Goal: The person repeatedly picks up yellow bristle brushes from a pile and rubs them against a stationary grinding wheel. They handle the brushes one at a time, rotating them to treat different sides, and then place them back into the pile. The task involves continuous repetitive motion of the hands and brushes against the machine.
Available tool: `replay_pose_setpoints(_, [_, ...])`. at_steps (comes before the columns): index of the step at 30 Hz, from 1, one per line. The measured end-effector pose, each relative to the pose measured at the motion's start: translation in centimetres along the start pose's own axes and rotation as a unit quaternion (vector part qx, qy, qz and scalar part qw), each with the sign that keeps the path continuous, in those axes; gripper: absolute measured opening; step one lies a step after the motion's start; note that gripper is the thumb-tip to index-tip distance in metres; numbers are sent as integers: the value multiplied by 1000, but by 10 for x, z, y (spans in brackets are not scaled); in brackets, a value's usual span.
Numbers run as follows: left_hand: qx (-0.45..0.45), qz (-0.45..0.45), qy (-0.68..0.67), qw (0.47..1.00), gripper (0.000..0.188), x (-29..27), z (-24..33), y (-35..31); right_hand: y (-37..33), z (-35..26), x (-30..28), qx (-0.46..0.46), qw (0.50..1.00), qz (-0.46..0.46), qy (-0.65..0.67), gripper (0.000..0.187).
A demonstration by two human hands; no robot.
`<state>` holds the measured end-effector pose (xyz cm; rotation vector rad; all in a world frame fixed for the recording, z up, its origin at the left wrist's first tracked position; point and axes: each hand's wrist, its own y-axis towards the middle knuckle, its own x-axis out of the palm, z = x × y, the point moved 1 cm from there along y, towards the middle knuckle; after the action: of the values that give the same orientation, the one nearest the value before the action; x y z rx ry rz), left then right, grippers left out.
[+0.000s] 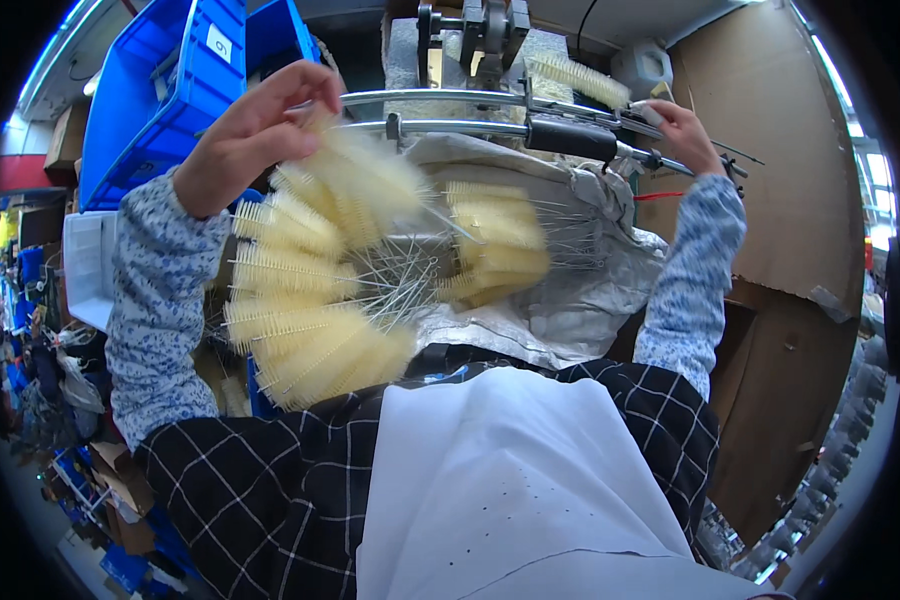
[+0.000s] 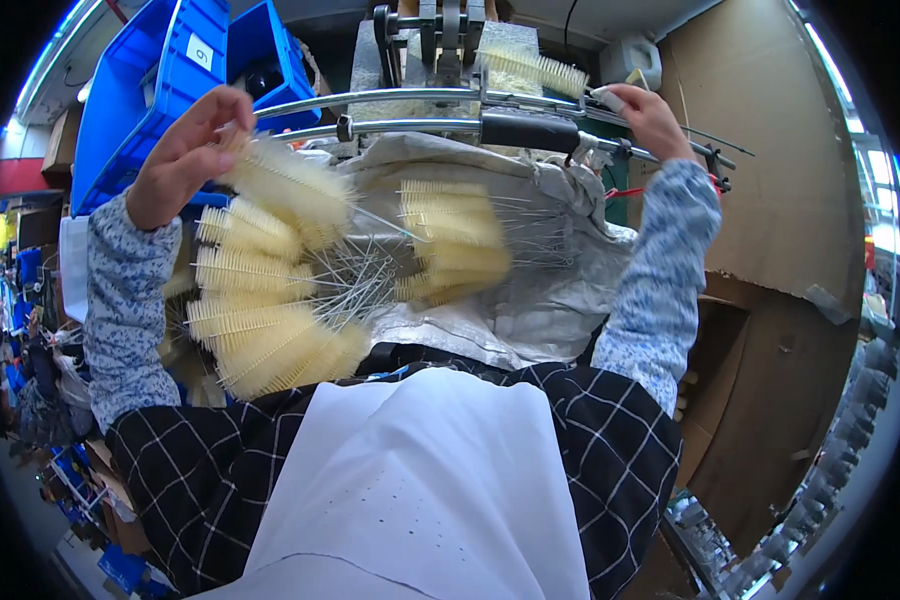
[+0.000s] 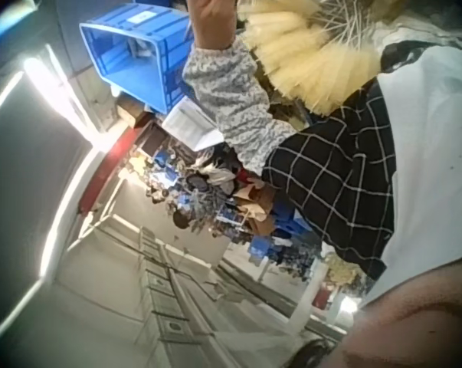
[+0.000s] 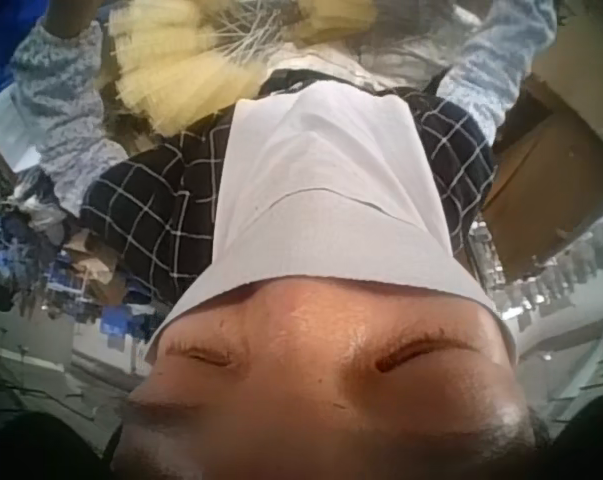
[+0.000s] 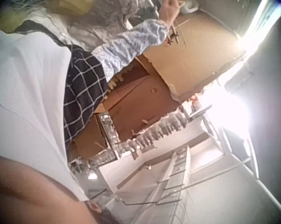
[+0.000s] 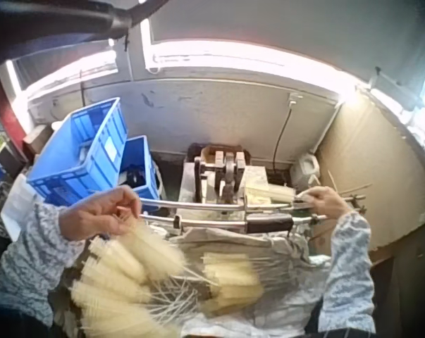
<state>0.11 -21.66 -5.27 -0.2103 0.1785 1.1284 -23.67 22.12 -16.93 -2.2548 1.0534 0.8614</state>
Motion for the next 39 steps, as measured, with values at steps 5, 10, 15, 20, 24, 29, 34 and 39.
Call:
replay_pose_setpoints(5, [25, 10, -73, 997, 28, 48, 1, 36, -46, -129, 48, -82, 989, -112, 40, 42])
replay_pose_setpoints(10, [60, 58, -33, 996, 28, 78, 7, 48, -60, -208, 140, -156, 927, -39, 339, 31])
replay_pose_setpoints(15, [236, 80, 76, 965, 38, 64, 63, 5, 0, -128, 114, -161, 897, 316, -265, 24])
replay_pose_setpoints(20, [199, -73, -194, 958, 32, 73, 124, -39, 49, -72, 110, 0, 897, 257, -360, 23])
replay_pose_setpoints(24, [246, -132, -214, 936, 33, 76, 121, -46, 56, -61, 106, 39, 900, 218, -376, 27])
replay_pose_setpoints(29, [264, -137, -201, 933, 34, 81, 120, -58, 64, -65, 109, 16, 910, 197, -364, 28])
replay_pose_setpoints(34, [269, -134, -191, 934, 36, 82, 117, -63, 68, -57, 109, 11, 922, 184, -342, 29])
replay_pose_setpoints(39, [268, -131, -175, 938, 37, 82, 115, -63, 78, -60, 109, -1, 911, 172, -376, 31])
